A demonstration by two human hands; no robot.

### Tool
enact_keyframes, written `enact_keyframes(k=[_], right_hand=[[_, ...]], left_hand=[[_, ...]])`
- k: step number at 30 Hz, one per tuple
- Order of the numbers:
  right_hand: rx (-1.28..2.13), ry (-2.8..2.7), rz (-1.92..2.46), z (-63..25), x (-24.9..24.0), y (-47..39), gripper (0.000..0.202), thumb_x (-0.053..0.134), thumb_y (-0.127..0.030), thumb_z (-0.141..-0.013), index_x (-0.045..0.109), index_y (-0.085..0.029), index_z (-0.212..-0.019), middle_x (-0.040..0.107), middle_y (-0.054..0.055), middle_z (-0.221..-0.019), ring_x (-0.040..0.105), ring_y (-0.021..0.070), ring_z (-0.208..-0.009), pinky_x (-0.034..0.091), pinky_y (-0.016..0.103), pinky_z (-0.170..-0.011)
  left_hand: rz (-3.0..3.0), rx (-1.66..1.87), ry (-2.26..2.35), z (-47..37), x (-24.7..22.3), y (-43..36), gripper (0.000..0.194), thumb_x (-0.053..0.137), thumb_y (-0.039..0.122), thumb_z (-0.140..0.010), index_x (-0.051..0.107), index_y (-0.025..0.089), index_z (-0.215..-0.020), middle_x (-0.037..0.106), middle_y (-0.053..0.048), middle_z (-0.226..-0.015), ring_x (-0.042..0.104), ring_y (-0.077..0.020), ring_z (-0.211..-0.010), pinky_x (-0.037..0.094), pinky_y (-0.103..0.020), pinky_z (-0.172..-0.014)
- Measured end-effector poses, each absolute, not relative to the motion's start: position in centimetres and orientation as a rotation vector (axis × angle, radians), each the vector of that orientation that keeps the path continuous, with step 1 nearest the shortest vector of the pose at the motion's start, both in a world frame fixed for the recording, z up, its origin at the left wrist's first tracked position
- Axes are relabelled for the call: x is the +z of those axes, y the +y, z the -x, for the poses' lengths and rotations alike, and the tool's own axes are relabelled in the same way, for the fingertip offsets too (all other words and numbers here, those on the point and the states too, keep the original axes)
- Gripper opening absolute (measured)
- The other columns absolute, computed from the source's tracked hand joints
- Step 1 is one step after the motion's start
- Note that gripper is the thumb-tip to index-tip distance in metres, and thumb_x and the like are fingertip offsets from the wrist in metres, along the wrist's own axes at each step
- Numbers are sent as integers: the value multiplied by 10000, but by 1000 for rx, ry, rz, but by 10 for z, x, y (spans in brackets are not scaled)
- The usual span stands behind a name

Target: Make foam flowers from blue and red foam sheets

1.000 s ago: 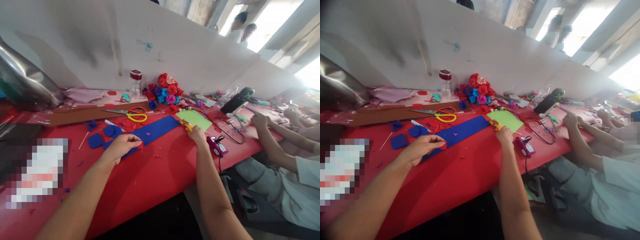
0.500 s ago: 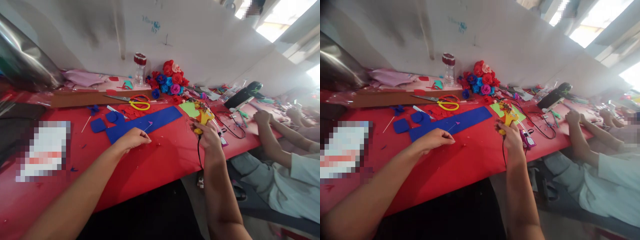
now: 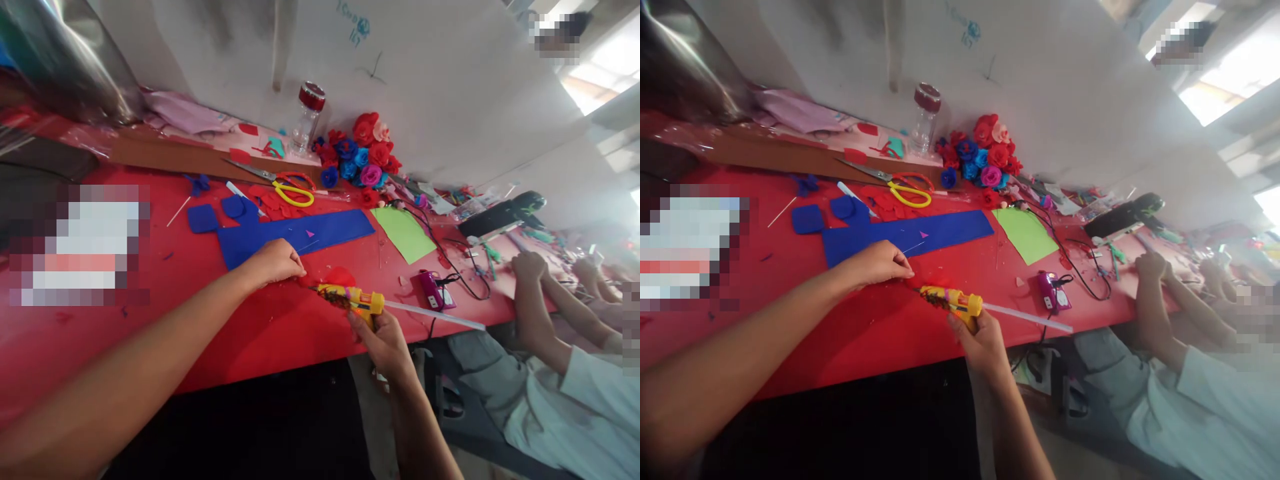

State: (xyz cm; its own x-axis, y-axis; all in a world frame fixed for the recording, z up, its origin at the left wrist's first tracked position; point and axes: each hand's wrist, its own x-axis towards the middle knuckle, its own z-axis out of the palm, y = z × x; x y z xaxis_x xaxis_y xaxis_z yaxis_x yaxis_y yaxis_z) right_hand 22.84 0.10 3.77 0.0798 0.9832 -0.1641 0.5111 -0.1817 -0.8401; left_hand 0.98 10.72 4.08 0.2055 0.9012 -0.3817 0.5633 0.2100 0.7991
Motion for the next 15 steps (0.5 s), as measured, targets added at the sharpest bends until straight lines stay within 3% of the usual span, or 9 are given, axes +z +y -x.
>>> enact_keyframes(k=[5,15], right_hand=[[839,-1640,1773,-223,37,-1,341,585,-479,-780,638,-150,-852,559,2,-581,485,125,-508,375,236,-479],[681,-1808,1798,-217,38,1,232,525,-421,-831,573,-194,-825,560,-6,-591,501,141,-520,337,243,-491]], left_hand=[[-1546,429,1473,-10,41,108,130,662,172,-581,671,212,-458,649,-35,-503,550,-154,-516,342,-259,-527],[-1599,409,1475,-11,41,109,124,664,195,-589,662,215,-467,624,-19,-486,545,-151,-541,329,-252,-535]])
